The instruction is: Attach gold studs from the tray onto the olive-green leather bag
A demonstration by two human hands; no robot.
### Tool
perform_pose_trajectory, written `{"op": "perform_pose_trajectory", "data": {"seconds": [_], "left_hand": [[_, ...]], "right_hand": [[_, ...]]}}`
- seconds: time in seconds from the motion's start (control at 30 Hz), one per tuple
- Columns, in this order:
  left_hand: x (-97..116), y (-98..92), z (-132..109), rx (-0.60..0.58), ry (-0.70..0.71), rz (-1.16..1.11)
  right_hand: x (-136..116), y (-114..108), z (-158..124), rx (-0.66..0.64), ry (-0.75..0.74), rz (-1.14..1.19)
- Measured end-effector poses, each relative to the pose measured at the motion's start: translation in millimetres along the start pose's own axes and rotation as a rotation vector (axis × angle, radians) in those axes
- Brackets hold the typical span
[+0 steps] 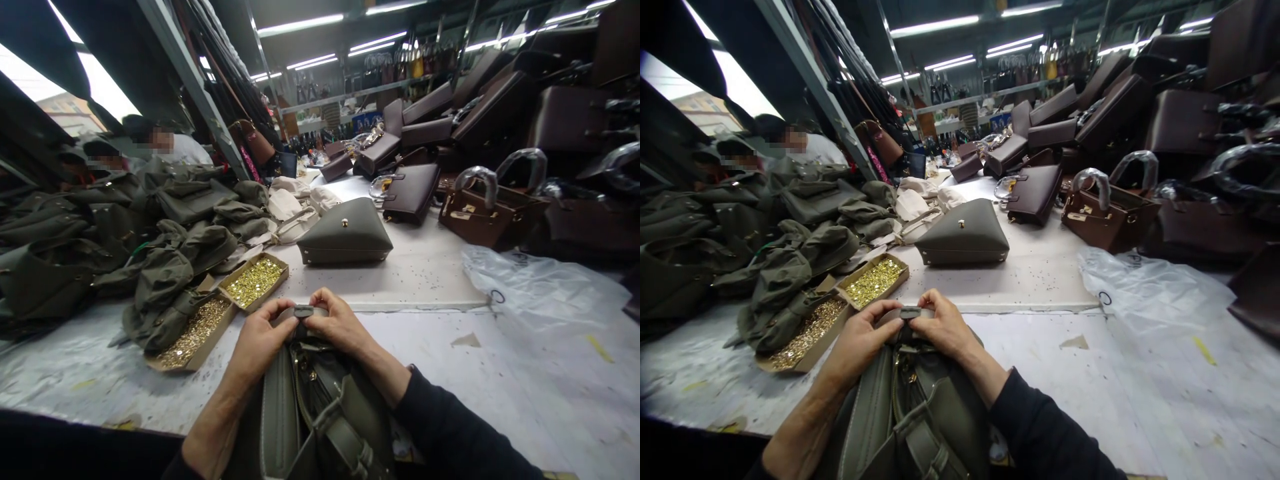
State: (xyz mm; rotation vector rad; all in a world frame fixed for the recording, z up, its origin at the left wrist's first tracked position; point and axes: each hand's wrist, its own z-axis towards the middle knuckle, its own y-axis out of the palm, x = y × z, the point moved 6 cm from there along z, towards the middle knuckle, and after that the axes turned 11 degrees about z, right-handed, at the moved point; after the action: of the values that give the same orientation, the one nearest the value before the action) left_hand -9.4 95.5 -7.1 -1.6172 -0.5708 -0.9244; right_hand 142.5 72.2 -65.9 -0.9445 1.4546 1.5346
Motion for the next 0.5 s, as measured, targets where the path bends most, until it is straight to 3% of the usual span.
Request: {"op": "perform_pose_trajectory", "data": {"seconds": [0.13,0.3,0.5], "left_hand": [[7.9,-2.9,1.5,-0.018,-0.035,0.033],[-3.4,4.6,6.7,-0.087,-0.201,-0.303],[-26.4,17.9,9.0,-0.217,-0.382,-0.556]], "right_hand": [[-4.7,1.4,-0.9,-0.034,0.055,0.082],[-0.8,3.3,-0.1,-0.059,0.176,0.222],[12.6,2.5,3.5,-0.039,0.300,0.290]]}}
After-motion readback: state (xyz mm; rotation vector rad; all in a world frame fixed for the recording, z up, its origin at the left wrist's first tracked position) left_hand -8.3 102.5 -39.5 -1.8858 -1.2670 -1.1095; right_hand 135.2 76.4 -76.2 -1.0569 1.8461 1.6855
